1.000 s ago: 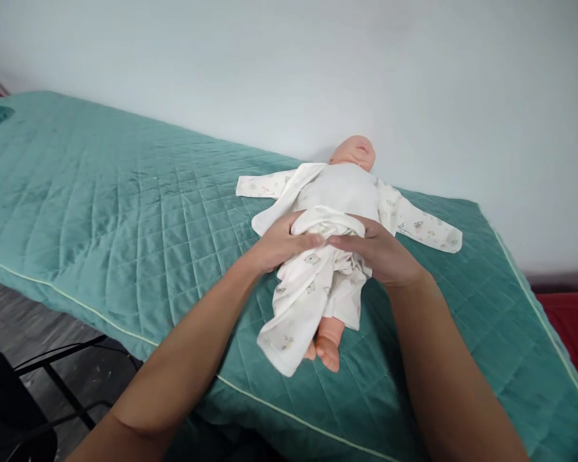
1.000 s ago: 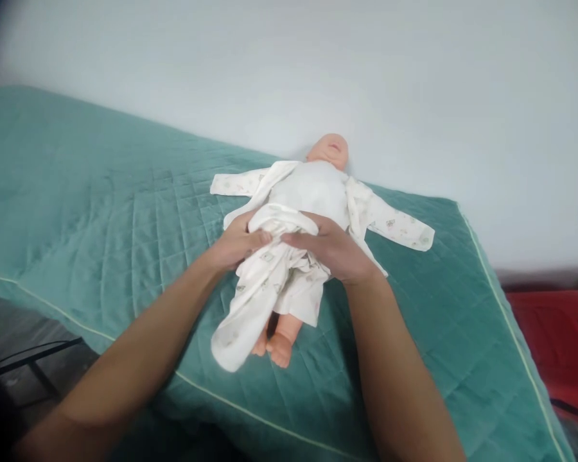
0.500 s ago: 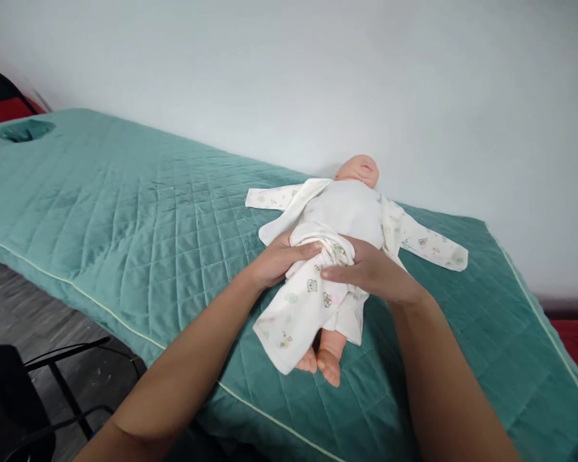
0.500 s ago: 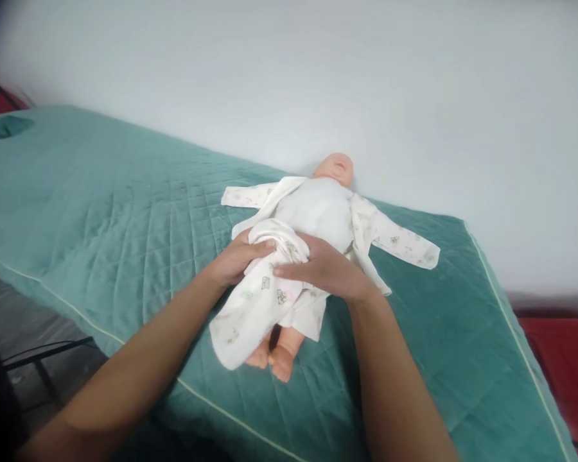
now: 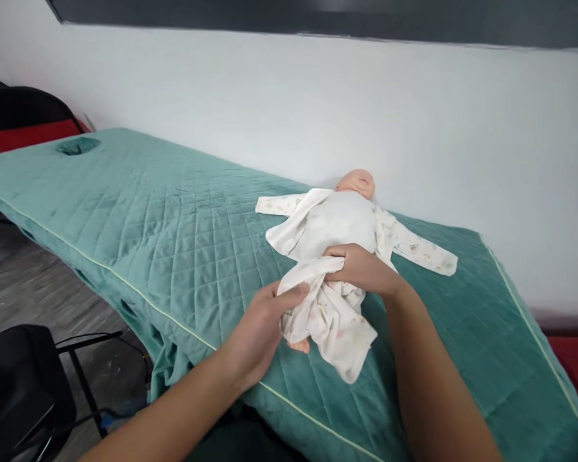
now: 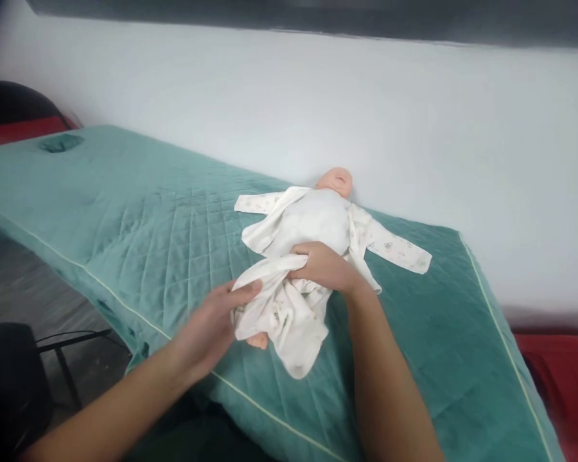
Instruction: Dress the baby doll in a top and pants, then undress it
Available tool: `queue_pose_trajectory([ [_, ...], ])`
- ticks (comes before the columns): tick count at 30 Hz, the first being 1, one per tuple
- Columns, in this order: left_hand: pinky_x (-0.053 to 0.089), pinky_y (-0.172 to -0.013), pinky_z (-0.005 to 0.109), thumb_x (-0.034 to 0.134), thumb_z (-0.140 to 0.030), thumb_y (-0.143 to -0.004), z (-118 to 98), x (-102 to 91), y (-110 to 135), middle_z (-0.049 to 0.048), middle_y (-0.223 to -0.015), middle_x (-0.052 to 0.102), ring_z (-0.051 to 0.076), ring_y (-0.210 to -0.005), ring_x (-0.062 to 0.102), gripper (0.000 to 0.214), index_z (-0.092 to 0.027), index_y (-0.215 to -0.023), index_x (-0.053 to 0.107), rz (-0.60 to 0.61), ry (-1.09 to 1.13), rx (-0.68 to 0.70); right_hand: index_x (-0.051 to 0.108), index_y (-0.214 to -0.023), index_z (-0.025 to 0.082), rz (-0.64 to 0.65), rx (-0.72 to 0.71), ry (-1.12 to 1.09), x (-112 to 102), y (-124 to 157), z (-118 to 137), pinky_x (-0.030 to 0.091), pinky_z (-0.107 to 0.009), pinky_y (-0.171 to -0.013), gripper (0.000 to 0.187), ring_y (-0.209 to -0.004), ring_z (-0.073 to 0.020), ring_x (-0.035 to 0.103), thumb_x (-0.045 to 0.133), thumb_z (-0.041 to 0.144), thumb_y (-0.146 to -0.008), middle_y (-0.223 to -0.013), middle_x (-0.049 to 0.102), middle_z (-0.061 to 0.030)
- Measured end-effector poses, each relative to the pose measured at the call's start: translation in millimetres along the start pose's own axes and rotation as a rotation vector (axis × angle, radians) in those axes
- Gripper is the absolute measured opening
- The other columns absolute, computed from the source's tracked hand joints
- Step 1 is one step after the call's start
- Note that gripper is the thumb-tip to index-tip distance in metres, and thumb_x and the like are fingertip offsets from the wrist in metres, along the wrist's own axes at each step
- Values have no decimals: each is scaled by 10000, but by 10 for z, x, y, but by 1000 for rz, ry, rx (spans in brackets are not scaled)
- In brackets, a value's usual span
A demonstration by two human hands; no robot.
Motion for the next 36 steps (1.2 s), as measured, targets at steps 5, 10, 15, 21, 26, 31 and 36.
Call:
queue_pose_trajectory([
  [5, 508, -755, 272, 701, -341, -873, 109, 57, 311, 78, -876, 730, 180, -788, 660, 247, -130, -992, 750, -110, 206, -11, 679, -754, 187, 51, 9, 46, 63, -21, 38, 431, -279, -702, 155, -798, -190, 621, 741, 313, -688, -801, 697, 10],
  [10, 521, -888, 339, 801, -317, -782, 463, -22, 426, 94, -938, 760, 262, -958, 707, 291, -139, -1007, 756, -238, 379, -92, 703, -768, 195, 130, 4, 55, 135, -1, 51, 452, -285, -734, 97, -852, -206, 662, 658, 276, -738, -862, 742, -4],
  [15, 539, -854, 334, 882, -337, -690, 760, -315, 511, 90, -899, 763, 249, -898, 724, 347, -140, -946, 755, -354, 361, -102, 697, -741, 194, 160, 20, 79, 168, -9, 25, 455, -281, -718, 81, -818, -196, 657, 635, 238, -712, -849, 742, -4],
  [21, 552, -762, 332, 916, -410, -627, 959, -446, 566, 73, -839, 753, 232, -799, 718, 401, -162, -883, 734, -421, 278, -83, 696, -703, 202, 189, 21, 81, 195, -6, 32, 447, -288, -671, 81, -770, -194, 638, 643, 263, -706, -812, 726, -5],
  [26, 532, -712, 306, 937, -444, -562, 907, -588, 478, 51, -753, 721, 198, -708, 679, 446, -154, -799, 693, -483, 188, 49, 703, -693, 208, 182, 21, 104, 210, 1, 37, 438, -304, -646, 65, -776, -218, 639, 645, 232, -681, -801, 730, -21],
  [31, 514, -652, 239, 884, -448, -634, 715, -746, 455, 12, -770, 689, 135, -690, 622, 405, -167, -841, 679, -525, 28, 100, 675, -667, 199, 192, 34, 168, 240, 8, 39, 390, -292, -612, 79, -735, -192, 609, 617, 244, -696, -750, 699, -10],
  [36, 574, -622, 312, 840, -465, -648, 580, -689, 369, 11, -766, 663, 177, -690, 638, 397, -170, -818, 636, -445, -122, 16, 644, -653, 199, 189, 42, 184, 249, 22, 51, 364, -289, -608, 90, -726, -175, 578, 609, 258, -711, -731, 666, 1],
])
Point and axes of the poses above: each hand's wrist, its own y-axis away from the middle knuckle, its own x-axis out of the palm, z = x × y, the point moved 8 cm from there along -y, towards the middle knuckle
